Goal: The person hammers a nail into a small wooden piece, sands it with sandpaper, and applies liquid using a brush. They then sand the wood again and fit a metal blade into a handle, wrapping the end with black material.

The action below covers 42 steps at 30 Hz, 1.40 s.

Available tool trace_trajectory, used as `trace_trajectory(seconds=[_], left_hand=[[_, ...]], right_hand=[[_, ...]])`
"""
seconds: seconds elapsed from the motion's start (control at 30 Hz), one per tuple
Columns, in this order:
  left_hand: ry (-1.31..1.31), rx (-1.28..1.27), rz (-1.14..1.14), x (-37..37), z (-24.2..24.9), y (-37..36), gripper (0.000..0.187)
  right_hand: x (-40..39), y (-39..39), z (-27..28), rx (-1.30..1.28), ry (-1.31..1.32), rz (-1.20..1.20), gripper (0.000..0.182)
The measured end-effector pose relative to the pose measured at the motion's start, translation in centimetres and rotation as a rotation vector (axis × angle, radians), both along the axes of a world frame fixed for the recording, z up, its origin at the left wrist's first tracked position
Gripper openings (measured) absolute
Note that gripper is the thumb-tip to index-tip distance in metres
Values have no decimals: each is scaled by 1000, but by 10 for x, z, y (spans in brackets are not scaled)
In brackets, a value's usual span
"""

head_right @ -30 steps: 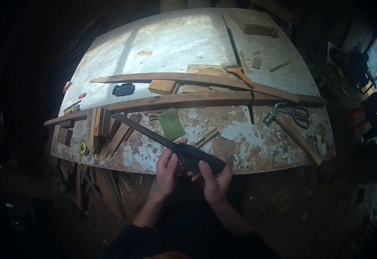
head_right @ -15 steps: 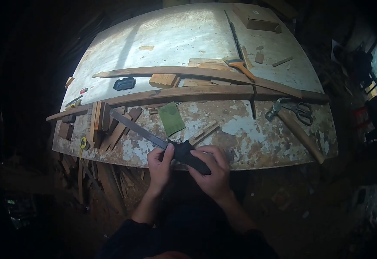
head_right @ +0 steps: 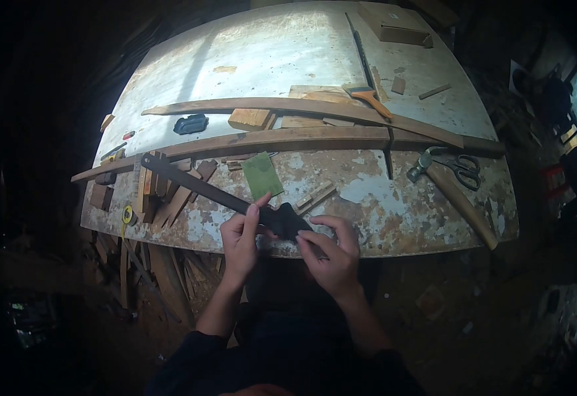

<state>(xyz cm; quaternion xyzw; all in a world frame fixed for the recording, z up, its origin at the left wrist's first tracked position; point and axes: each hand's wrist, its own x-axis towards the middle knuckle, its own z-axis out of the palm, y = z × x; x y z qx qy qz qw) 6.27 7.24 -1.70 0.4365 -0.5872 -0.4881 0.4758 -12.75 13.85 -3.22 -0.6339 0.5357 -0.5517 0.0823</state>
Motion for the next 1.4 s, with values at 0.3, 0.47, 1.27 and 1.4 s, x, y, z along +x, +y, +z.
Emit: trace_trajectory(seconds=[0.3, 0.47, 1.27, 1.4], left_hand=[[-46, -93, 5, -12, 13, -10, 36], [-99, -65, -138, -19, 19, -24, 37], [-180, -61, -174, -26, 30, -76, 43], [-222, -114, -141, -27, 27, -85, 43]], right_hand=[[7, -15, 25, 28, -92, 15, 22], [-7, -22, 10, 42, -98, 7, 20], [-73, -78, 24, 206, -651, 32, 16], [-77, -84, 20, 217, -599, 60, 19]])
